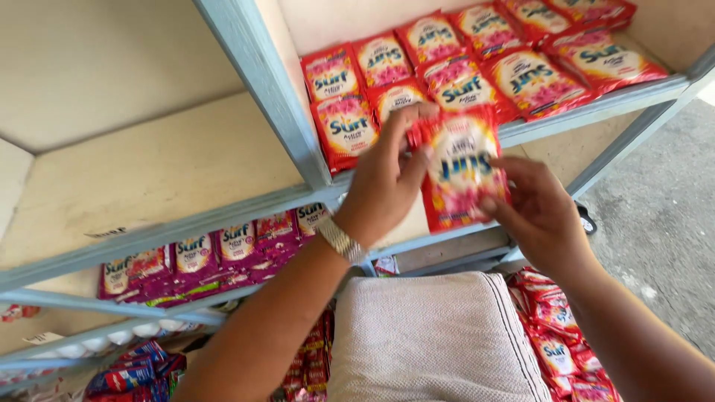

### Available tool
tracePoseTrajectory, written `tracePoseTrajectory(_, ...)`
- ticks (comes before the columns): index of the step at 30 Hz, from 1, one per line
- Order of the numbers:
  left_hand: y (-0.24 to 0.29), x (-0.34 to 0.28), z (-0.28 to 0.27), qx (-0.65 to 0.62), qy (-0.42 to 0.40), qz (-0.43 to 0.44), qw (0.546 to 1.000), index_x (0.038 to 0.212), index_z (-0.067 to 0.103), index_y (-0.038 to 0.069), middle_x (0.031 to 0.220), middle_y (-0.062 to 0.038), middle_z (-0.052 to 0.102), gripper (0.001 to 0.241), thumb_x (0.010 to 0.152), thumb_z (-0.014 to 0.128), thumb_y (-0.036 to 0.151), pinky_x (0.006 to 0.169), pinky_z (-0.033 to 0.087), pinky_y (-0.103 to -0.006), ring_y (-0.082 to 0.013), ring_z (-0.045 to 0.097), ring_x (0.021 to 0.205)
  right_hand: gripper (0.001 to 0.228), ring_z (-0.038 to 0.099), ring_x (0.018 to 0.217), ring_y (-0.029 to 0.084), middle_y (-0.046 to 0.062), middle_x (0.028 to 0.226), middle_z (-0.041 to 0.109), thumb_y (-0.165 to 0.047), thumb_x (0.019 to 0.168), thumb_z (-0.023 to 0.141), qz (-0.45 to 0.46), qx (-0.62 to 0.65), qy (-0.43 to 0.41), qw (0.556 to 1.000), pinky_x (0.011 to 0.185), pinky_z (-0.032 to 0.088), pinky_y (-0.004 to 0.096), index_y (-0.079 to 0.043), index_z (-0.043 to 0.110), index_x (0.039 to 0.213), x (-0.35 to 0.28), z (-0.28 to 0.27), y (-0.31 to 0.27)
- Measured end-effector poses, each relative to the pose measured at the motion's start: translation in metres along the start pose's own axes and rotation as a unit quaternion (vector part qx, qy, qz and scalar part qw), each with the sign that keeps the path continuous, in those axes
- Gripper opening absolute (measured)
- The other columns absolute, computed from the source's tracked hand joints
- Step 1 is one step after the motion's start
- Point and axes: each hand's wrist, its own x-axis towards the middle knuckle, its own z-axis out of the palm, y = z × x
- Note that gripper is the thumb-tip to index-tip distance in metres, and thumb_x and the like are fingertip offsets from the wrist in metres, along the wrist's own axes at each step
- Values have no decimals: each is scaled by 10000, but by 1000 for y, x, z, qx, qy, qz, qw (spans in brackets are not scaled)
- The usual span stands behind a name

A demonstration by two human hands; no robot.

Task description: Stocking and organizing sachets of detergent and snacks on grocery store shelves.

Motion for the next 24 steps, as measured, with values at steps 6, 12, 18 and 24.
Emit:
tracePoseTrajectory(6,35,102,-38,323,-9,-92,942,1257,561,174,1022,-88,779,303,996,546,20,624,554,-397,-259,768,725,333,647,973,113,65,1309,579,-54,1042,641,-81,16,-15,996,821,594,277,-34,548,1362,108,23,-21)
tracePoseTrajectory(12,-24,172,-67,494,66,40,866,1057,652,122,1014,-130,761,210,894,594,3,798,600,-441,-324,741,965,425,628,1129,108,67,1420,529,36,1023,579,-109,89,-46,989,950,564,273,-86,516,1425,189,59,2)
tracePoseTrajectory(18,-34,209,-71,625,105,-144,760,1210,614,92,1158,-194,682,256,971,581,179,689,604,-428,-331,719,935,370,667,1060,112,83,1252,642,22,1034,580,-72,104,-39,991,925,620,265,-81,563,1389,243,92,31)
tracePoseTrajectory(24,-69,226,-93,622,21,-363,694,1186,707,67,1073,-151,749,310,1052,588,320,740,624,-338,-231,764,931,398,681,977,103,38,1240,657,-35,973,662,-69,11,-43,997,845,580,271,-75,554,1354,237,94,23)
